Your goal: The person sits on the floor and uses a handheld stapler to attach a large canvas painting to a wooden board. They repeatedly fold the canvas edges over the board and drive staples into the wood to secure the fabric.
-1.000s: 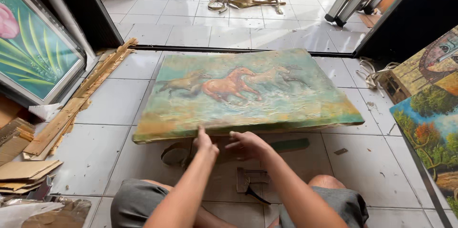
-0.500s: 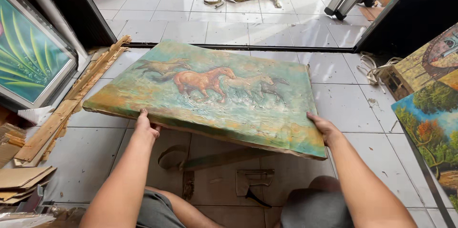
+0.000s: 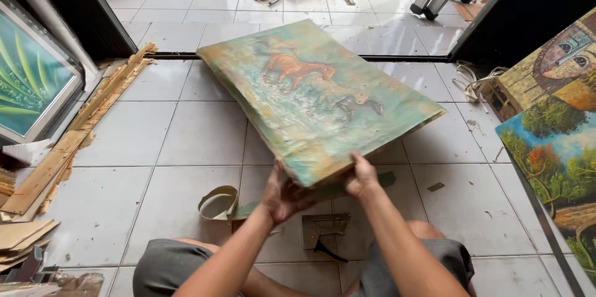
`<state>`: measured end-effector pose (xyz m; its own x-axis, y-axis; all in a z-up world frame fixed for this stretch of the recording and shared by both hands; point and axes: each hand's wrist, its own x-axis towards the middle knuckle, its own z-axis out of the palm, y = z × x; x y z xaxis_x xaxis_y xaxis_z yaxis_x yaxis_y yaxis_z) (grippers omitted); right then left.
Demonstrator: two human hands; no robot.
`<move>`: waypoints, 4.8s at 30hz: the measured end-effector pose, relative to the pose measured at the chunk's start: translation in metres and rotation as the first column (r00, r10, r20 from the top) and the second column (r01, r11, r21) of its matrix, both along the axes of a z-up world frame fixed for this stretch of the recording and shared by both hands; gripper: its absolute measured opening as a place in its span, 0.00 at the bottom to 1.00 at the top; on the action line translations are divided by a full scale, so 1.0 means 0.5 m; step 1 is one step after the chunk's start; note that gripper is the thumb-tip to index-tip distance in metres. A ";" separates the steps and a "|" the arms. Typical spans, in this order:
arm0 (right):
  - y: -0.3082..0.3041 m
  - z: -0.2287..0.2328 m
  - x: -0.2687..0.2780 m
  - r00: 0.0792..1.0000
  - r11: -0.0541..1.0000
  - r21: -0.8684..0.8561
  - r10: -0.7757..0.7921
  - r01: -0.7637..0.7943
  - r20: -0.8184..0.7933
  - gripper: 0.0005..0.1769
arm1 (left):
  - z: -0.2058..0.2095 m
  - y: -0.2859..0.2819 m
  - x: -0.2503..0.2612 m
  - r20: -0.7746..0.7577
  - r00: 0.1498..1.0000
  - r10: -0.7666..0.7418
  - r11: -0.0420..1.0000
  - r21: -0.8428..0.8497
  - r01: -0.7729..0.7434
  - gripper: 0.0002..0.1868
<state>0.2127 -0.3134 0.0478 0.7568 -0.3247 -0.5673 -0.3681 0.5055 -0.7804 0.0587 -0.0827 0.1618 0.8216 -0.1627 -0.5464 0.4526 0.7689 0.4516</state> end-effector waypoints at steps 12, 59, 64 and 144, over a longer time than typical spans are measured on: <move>0.053 -0.076 -0.181 0.813 0.788 0.259 0.582 -0.559 -0.019 0.27 | -0.181 0.162 -0.075 -0.058 0.875 0.481 0.874 -0.045 -0.483 0.49; 0.232 -0.116 -0.215 0.830 0.840 0.025 0.540 -0.542 -0.142 0.27 | -0.283 0.053 -0.007 -0.089 0.986 0.143 0.795 0.603 -0.061 0.69; 0.242 -0.101 -0.222 0.865 0.869 0.072 0.494 -0.489 -0.086 0.22 | -0.156 0.032 -0.034 -0.097 0.994 0.055 0.783 0.621 0.017 0.76; 0.117 0.019 -0.288 0.203 -0.579 -0.640 0.641 -0.504 -0.740 0.27 | -0.290 0.110 0.039 0.471 0.878 0.090 0.642 0.646 -0.412 0.15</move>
<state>0.0688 -0.2547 0.0571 0.7935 0.3881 -0.4688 0.3255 -0.9215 -0.2120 0.0780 -0.0277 0.0167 0.9216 0.3853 -0.0469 -0.0300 0.1911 0.9811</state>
